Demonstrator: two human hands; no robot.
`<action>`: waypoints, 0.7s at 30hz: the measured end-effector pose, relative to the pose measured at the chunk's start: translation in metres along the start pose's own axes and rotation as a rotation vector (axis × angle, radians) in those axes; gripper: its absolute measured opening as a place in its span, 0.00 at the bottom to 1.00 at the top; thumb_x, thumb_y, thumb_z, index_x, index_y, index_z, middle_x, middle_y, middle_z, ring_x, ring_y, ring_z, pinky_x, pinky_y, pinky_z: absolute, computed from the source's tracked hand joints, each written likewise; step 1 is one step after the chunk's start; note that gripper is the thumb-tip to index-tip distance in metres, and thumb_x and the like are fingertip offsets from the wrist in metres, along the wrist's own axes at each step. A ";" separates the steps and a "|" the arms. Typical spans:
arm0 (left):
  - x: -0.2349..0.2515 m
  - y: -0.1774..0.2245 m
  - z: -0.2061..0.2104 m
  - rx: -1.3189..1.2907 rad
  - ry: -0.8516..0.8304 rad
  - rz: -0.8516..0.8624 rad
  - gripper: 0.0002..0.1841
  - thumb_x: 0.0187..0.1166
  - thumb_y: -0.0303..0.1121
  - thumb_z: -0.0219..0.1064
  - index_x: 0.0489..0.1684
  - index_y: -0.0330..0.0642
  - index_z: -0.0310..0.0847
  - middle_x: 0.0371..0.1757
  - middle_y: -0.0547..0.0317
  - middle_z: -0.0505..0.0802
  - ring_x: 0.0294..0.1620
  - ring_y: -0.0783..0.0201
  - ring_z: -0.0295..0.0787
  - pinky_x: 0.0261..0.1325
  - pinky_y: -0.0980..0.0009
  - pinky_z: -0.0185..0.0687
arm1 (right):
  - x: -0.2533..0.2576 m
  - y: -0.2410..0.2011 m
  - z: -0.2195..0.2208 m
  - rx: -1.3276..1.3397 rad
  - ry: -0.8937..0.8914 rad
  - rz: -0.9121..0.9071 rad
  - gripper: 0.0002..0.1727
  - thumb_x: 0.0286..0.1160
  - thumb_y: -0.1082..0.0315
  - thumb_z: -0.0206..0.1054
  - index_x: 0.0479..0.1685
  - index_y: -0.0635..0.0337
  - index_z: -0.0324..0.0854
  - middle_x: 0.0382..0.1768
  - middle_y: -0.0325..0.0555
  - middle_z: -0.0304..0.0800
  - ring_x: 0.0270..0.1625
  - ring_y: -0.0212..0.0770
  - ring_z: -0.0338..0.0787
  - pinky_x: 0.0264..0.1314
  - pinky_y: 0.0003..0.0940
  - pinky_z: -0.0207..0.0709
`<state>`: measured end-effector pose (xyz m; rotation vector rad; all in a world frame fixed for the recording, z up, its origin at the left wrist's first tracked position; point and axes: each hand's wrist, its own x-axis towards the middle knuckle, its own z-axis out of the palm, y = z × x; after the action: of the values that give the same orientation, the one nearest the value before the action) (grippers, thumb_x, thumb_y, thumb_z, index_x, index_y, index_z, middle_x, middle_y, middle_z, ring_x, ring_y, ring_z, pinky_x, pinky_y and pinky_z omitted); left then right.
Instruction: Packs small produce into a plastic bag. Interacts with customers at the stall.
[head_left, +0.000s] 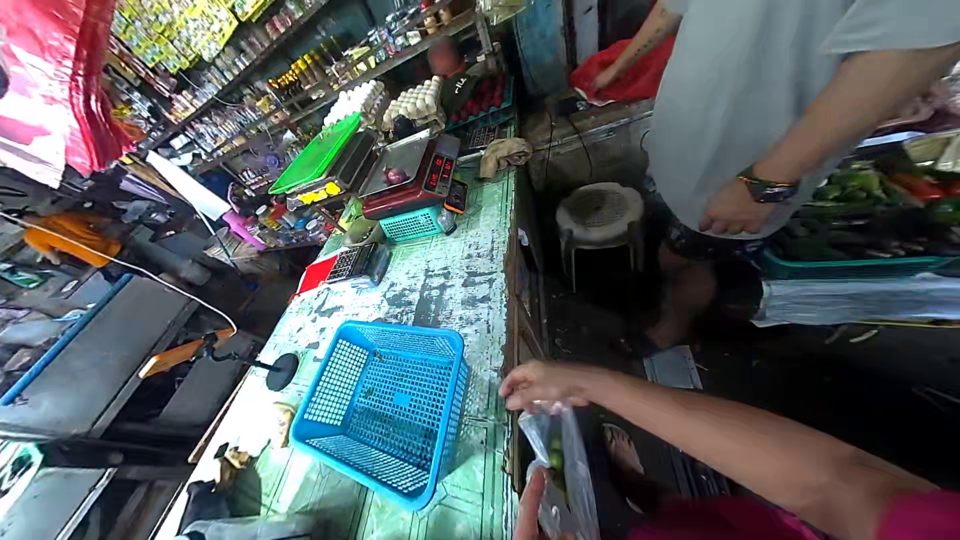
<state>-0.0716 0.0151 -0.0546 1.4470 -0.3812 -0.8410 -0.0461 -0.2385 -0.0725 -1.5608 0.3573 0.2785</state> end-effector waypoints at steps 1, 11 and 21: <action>0.001 0.001 0.000 -0.025 -0.008 0.019 0.31 0.74 0.15 0.56 0.83 0.25 0.63 0.73 0.43 0.84 0.55 0.69 0.90 0.59 0.67 0.87 | -0.017 0.000 -0.012 0.006 0.007 -0.011 0.22 0.82 0.65 0.68 0.72 0.61 0.79 0.36 0.44 0.86 0.26 0.30 0.73 0.29 0.28 0.67; 0.039 0.053 0.017 -0.126 -0.063 0.267 0.35 0.69 0.14 0.58 0.84 0.28 0.64 0.77 0.54 0.83 0.52 0.75 0.91 0.54 0.73 0.89 | -0.112 -0.040 -0.066 0.172 0.361 -0.528 0.22 0.68 0.81 0.64 0.63 0.60 0.82 0.36 0.29 0.87 0.25 0.20 0.78 0.27 0.15 0.73; 0.138 0.112 0.021 -0.013 -0.043 0.440 0.32 0.72 0.17 0.61 0.83 0.26 0.66 0.74 0.46 0.83 0.40 0.77 0.89 0.44 0.77 0.88 | -0.048 -0.096 -0.127 0.055 0.624 -0.917 0.18 0.71 0.77 0.65 0.56 0.47 0.88 0.38 0.24 0.91 0.29 0.19 0.84 0.29 0.13 0.78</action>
<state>0.0365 -0.1058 0.0207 1.2682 -0.6954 -0.5168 -0.0585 -0.3622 0.0376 -1.5727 0.0900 -0.9338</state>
